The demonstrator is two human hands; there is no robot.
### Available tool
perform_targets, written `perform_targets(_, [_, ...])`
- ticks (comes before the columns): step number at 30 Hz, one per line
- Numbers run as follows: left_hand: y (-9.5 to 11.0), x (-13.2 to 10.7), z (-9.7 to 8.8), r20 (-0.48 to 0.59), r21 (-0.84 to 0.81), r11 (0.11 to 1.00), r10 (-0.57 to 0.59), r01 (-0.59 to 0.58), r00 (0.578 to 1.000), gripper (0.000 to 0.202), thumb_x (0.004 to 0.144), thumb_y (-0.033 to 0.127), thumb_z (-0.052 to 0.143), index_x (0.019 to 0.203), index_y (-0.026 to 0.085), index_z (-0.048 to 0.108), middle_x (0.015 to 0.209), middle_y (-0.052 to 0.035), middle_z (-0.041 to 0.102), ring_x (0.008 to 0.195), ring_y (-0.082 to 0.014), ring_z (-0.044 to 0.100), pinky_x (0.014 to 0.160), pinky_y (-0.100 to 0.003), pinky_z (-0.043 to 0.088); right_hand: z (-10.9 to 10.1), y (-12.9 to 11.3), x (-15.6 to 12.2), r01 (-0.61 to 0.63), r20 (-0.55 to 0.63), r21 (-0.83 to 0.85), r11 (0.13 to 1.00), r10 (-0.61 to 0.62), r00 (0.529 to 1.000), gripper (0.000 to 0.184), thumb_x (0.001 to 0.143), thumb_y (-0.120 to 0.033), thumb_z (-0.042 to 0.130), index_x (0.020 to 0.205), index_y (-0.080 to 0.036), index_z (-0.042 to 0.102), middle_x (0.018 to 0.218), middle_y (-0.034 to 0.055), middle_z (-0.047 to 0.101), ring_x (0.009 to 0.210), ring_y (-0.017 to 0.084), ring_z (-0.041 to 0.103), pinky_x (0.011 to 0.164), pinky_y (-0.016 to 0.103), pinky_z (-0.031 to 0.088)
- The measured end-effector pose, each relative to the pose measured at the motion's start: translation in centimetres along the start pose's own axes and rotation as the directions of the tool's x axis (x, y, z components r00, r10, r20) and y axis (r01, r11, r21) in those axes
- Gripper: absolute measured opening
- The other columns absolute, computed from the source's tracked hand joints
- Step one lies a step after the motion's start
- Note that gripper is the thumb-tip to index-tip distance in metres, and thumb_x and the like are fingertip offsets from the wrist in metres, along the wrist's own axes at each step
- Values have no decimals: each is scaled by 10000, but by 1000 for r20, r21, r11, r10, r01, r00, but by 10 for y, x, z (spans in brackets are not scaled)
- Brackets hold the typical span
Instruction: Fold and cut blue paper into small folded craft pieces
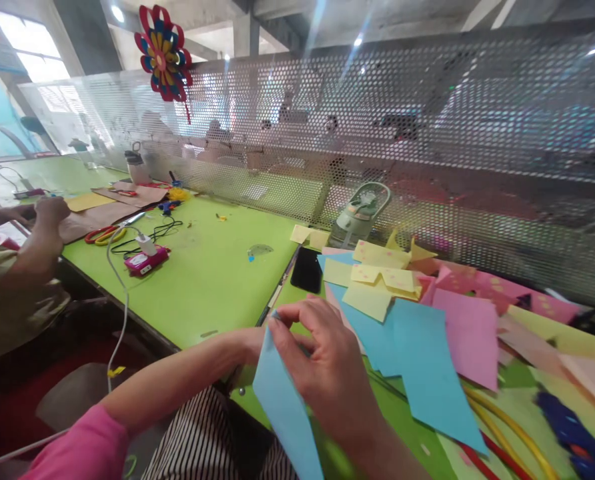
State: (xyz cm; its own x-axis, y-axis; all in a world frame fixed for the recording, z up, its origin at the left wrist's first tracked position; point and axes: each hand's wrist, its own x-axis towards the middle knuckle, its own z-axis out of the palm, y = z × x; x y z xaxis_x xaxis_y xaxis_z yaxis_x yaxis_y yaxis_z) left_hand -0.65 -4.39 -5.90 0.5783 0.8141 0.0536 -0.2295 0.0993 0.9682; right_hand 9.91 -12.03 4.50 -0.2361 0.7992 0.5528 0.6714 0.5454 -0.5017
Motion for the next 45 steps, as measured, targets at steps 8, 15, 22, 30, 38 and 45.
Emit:
perform_targets(8, [24, -14, -7, 229, -156, 986, -20, 57, 973, 484, 493, 438, 911, 818, 145, 704, 789, -16, 643, 742, -135, 569, 726, -252, 455, -8, 24, -3, 26, -34, -337, 941, -39, 999, 168, 899, -336, 516, 807, -228, 605, 763, 35, 683, 789, 228, 645, 756, 391, 485])
perform_targets(15, [24, -13, -6, 73, -193, 981, -10, 24, 997, 417, 617, 418, 862, 904, 151, 717, 852, -31, 692, 730, -131, 601, 743, -273, 457, -15, 39, -26, -206, 109, -318, 926, 251, 962, 449, 745, -558, 661, 1038, -222, 602, 945, 77, 735, 809, 267, 698, 603, 354, 515])
perform_targets(22, [26, -12, -3, -69, -202, 979, 25, -39, 997, 393, 574, 424, 882, 761, 143, 681, 779, -17, 668, 698, -111, 584, 723, -259, 462, -22, 59, -41, -215, 296, -313, 925, 310, 903, 358, 908, -509, 464, 700, -240, 579, 668, 12, 673, 618, 189, 628, 500, 275, 431])
perform_targets(30, [27, -11, -5, -174, -158, 986, 22, -50, 985, 368, 602, 456, 860, 742, 147, 718, 747, -20, 685, 679, -105, 589, 695, -244, 474, -17, 70, -47, -140, 353, -304, 942, 248, 902, 317, 898, -458, 497, 687, -253, 613, 671, 10, 687, 707, 228, 658, 593, 320, 476])
perform_targets(38, [24, -13, -5, -163, -105, 991, 65, -83, 984, 312, 756, 470, 754, 816, 166, 723, 865, -59, 739, 767, -137, 648, 740, -270, 502, -16, 73, -51, -119, 344, -280, 952, 216, 914, 383, 917, -471, 450, 615, -249, 527, 601, 9, 635, 619, 205, 613, 518, 312, 426])
perform_targets(45, [24, -15, -8, -154, -157, 982, 76, -101, 985, 288, 841, 463, 675, 872, 180, 715, 883, -62, 748, 828, -158, 682, 800, -299, 515, -17, 74, -50, -195, 390, -267, 944, 291, 874, 397, 911, -511, 430, 648, -247, 566, 637, 16, 645, 637, 212, 623, 535, 313, 443])
